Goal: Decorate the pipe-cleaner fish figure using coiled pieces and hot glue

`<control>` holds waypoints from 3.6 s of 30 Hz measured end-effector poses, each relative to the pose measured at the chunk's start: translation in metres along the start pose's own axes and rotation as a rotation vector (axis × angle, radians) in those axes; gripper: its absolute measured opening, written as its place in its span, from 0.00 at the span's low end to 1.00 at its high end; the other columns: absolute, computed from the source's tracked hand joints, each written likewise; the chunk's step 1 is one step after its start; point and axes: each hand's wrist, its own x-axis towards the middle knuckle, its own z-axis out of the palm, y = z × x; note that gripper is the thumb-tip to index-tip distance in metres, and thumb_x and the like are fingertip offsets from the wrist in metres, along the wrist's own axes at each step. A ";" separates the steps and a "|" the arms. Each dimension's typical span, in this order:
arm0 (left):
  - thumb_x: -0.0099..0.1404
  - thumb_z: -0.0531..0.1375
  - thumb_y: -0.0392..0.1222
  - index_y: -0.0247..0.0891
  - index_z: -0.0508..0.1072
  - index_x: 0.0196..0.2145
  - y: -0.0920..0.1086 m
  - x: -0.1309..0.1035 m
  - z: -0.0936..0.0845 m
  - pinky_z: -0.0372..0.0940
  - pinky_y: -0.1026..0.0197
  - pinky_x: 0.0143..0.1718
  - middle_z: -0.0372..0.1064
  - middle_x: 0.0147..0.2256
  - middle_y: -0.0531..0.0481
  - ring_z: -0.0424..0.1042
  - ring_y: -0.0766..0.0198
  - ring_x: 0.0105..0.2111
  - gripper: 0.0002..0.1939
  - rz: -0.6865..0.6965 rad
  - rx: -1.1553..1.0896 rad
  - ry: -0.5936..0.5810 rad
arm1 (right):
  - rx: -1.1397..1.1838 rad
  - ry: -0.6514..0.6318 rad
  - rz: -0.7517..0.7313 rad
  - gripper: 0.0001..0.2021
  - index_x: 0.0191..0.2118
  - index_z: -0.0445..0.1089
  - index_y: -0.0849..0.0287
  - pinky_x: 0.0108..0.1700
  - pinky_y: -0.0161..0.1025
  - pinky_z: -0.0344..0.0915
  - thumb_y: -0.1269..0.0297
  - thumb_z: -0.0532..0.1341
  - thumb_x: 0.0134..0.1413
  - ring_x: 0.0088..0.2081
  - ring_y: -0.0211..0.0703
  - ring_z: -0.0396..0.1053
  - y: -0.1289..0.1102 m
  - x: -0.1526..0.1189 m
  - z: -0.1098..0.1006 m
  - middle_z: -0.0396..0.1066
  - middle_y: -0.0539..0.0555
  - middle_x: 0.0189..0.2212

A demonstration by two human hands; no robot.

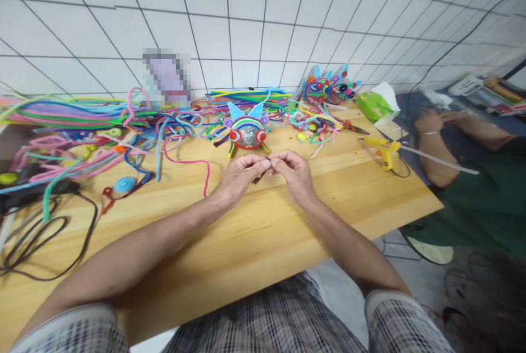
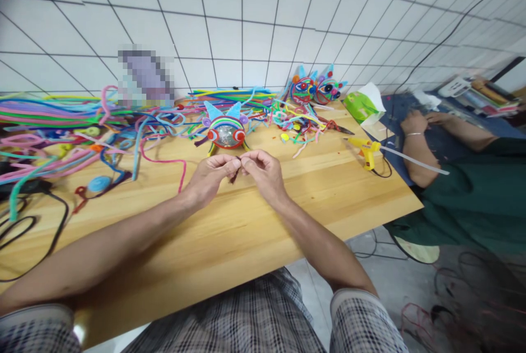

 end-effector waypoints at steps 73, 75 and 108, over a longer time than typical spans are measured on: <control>0.69 0.67 0.47 0.41 0.85 0.43 0.058 0.142 -0.052 0.60 0.47 0.60 0.82 0.48 0.42 0.75 0.45 0.53 0.10 0.445 1.206 0.113 | 0.116 -0.017 0.364 0.10 0.38 0.72 0.57 0.32 0.33 0.79 0.74 0.72 0.54 0.28 0.38 0.80 0.010 0.076 -0.035 0.84 0.52 0.31; 0.71 0.65 0.48 0.41 0.85 0.45 0.060 0.140 -0.052 0.62 0.48 0.58 0.82 0.49 0.42 0.76 0.46 0.53 0.12 0.429 1.271 0.097 | 0.095 -0.012 0.369 0.10 0.38 0.70 0.57 0.32 0.33 0.79 0.76 0.70 0.57 0.28 0.38 0.81 0.008 0.076 -0.035 0.84 0.52 0.31; 0.61 0.65 0.47 0.39 0.78 0.35 0.103 0.119 -0.086 0.60 0.63 0.34 0.77 0.33 0.53 0.73 0.61 0.34 0.10 0.232 1.269 -0.183 | -0.022 0.060 -0.006 0.14 0.36 0.73 0.53 0.33 0.34 0.67 0.61 0.72 0.39 0.31 0.37 0.71 0.013 0.104 -0.022 0.76 0.46 0.30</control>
